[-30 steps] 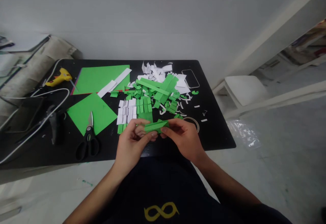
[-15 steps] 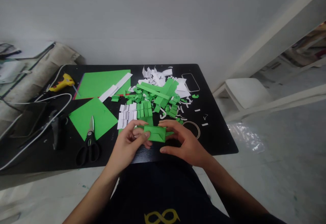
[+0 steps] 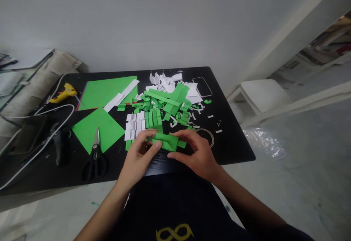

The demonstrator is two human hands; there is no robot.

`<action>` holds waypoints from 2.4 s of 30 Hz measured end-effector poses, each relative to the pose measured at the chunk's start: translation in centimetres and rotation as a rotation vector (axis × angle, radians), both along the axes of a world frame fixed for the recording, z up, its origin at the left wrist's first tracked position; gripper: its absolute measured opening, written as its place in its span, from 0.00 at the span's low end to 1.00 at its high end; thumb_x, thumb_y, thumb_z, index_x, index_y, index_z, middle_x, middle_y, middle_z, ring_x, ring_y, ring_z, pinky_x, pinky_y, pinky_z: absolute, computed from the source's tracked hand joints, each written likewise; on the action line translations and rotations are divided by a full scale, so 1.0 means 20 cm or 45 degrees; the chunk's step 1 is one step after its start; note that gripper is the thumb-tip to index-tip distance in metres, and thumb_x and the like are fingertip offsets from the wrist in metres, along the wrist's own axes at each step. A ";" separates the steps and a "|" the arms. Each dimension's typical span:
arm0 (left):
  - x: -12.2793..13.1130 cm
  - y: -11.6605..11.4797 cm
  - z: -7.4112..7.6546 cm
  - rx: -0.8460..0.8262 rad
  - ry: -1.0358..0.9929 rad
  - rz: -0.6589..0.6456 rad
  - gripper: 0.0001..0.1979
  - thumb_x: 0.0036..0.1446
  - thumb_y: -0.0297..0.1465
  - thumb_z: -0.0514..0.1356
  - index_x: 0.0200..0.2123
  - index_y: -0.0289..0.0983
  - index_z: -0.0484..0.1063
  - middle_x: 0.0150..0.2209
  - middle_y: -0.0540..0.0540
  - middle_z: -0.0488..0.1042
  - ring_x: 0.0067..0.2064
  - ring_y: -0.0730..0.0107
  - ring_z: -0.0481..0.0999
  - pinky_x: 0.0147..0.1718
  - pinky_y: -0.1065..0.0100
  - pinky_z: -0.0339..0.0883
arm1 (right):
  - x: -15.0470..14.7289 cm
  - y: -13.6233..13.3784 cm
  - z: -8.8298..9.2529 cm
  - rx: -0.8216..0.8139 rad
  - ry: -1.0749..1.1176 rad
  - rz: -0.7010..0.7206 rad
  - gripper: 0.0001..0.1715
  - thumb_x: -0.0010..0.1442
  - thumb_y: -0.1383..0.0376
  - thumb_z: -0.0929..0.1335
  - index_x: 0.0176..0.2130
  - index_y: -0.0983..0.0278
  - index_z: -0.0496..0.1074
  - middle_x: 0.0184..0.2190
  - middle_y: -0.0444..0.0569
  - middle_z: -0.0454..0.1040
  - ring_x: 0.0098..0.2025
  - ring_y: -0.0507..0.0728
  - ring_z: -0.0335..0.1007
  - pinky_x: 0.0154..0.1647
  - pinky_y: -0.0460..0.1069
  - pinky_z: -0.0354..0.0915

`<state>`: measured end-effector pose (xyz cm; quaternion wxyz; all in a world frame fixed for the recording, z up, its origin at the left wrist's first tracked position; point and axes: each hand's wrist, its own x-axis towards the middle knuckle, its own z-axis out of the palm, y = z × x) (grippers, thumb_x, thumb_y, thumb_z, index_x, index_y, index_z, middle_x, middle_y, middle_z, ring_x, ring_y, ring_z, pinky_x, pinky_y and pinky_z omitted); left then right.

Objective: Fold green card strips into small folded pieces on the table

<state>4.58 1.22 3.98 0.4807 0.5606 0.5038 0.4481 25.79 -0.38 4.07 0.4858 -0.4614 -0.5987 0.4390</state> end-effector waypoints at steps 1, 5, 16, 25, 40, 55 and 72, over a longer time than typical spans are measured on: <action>0.00 0.00 0.00 0.029 -0.005 0.019 0.15 0.61 0.44 0.70 0.43 0.40 0.79 0.52 0.41 0.78 0.52 0.59 0.79 0.49 0.64 0.73 | 0.00 0.00 0.00 -0.006 0.001 0.006 0.30 0.52 0.60 0.85 0.52 0.56 0.78 0.49 0.50 0.83 0.52 0.63 0.82 0.58 0.58 0.77; 0.01 0.02 0.03 0.007 -0.099 0.044 0.13 0.61 0.42 0.71 0.35 0.39 0.78 0.49 0.42 0.80 0.53 0.57 0.78 0.51 0.63 0.71 | -0.02 0.00 0.02 -0.087 0.068 0.067 0.35 0.48 0.58 0.86 0.52 0.56 0.77 0.48 0.49 0.83 0.53 0.63 0.81 0.58 0.58 0.77; 0.03 0.05 0.04 -0.282 -0.397 0.002 0.18 0.57 0.45 0.74 0.36 0.38 0.77 0.26 0.54 0.69 0.27 0.76 0.64 0.28 0.74 0.59 | -0.02 0.01 0.03 -0.408 0.380 0.356 0.41 0.47 0.63 0.86 0.56 0.56 0.74 0.42 0.44 0.82 0.41 0.56 0.81 0.43 0.51 0.77; 0.00 0.11 0.07 -0.060 -0.190 -0.013 0.15 0.60 0.38 0.73 0.44 0.39 0.76 0.25 0.56 0.72 0.28 0.74 0.70 0.32 0.73 0.65 | 0.00 0.01 0.03 -0.545 0.521 0.504 0.28 0.67 0.50 0.75 0.61 0.55 0.73 0.39 0.44 0.79 0.38 0.53 0.78 0.39 0.48 0.73; 0.03 0.05 0.07 -0.012 -0.213 -0.070 0.18 0.66 0.43 0.67 0.52 0.39 0.74 0.30 0.53 0.75 0.32 0.72 0.74 0.35 0.71 0.69 | -0.05 0.03 0.05 -0.619 0.457 0.034 0.20 0.51 0.61 0.83 0.44 0.59 0.82 0.33 0.43 0.84 0.35 0.53 0.82 0.38 0.47 0.76; 0.04 0.00 0.06 0.063 -0.138 -0.156 0.02 0.60 0.28 0.68 0.37 0.39 0.80 0.29 0.52 0.79 0.28 0.75 0.75 0.28 0.75 0.69 | -0.05 0.01 0.06 -0.359 0.343 -0.047 0.09 0.53 0.64 0.83 0.34 0.59 0.83 0.31 0.42 0.83 0.34 0.53 0.81 0.38 0.47 0.76; 0.00 -0.05 0.07 0.523 0.077 -0.216 0.12 0.68 0.22 0.61 0.42 0.42 0.83 0.41 0.46 0.83 0.43 0.67 0.83 0.40 0.69 0.75 | -0.02 0.00 0.11 -0.419 0.423 0.094 0.13 0.57 0.62 0.80 0.44 0.56 0.85 0.38 0.46 0.87 0.43 0.57 0.84 0.47 0.51 0.78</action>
